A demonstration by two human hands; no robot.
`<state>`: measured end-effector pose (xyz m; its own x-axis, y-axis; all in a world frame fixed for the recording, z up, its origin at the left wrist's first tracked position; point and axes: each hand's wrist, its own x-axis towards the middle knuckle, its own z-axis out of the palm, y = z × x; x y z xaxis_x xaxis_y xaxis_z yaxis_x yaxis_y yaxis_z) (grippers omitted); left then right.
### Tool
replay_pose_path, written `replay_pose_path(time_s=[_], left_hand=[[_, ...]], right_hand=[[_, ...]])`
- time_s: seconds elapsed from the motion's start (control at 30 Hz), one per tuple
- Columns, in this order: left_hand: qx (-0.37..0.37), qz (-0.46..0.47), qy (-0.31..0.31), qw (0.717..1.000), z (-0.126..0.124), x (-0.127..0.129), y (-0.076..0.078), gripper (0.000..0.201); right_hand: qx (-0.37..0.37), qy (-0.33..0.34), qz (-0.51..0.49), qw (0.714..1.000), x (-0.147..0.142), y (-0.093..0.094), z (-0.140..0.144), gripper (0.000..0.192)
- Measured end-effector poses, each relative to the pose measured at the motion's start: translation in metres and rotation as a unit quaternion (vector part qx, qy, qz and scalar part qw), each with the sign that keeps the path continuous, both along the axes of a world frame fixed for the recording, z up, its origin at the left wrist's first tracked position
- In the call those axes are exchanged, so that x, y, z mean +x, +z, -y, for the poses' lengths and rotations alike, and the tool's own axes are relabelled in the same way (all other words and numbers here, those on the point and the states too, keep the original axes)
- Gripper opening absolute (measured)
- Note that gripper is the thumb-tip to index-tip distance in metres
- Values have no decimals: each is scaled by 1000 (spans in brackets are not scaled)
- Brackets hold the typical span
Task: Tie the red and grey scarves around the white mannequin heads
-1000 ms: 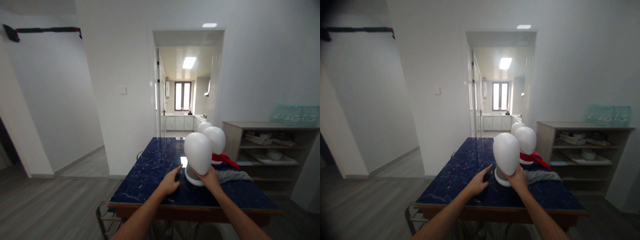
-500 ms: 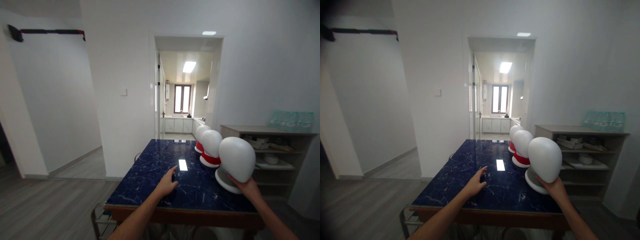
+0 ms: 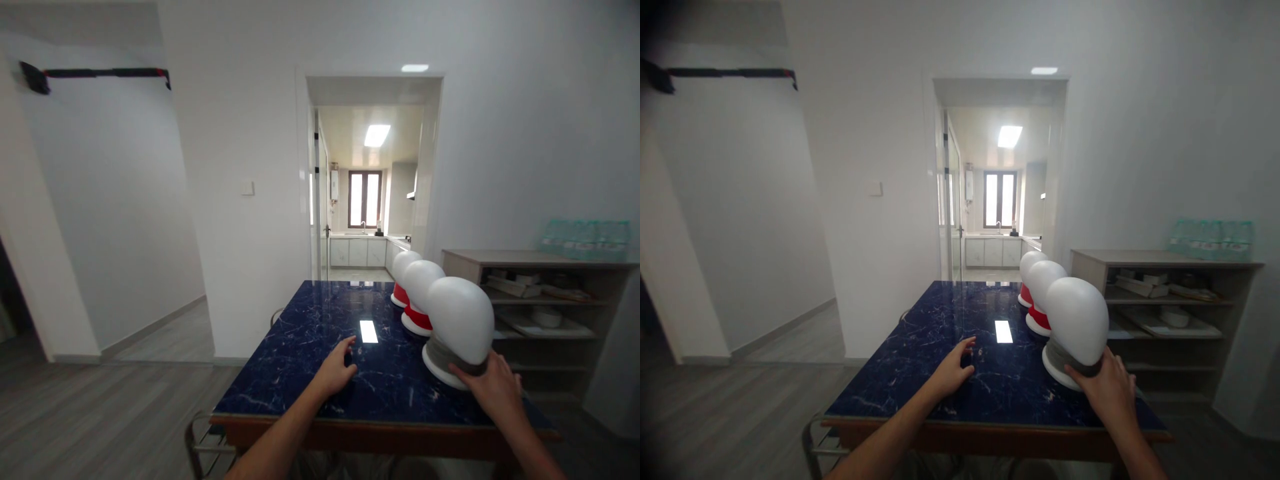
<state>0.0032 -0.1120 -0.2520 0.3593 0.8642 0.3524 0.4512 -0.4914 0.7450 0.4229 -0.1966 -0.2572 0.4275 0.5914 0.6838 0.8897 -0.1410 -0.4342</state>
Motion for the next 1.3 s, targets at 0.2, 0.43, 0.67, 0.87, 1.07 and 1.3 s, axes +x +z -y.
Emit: replay_pose_path(time_s=[0.2,0.43,0.67,0.87,1.07,1.3], left_hand=[[47,-140,-7,989,10,5,9,68],[64,-276,-23,959,5,11,3,60],[100,-337,105,930,-44,-37,10,59],[40,-372,146,916,-64,-55,1,71],[31,-361,153,919,-63,-52,1,69],[32,-351,159,922,-62,-53,3,65]], right_hand=[[-30,92,45,994,-70,-46,42,71],[-298,288,96,905,-167,-19,-25,80],[-375,331,106,860,-178,20,-110,93],[-359,326,104,868,-177,17,-115,89],[-354,325,99,872,-177,20,-113,87],[-345,325,92,876,-176,17,-115,85]])
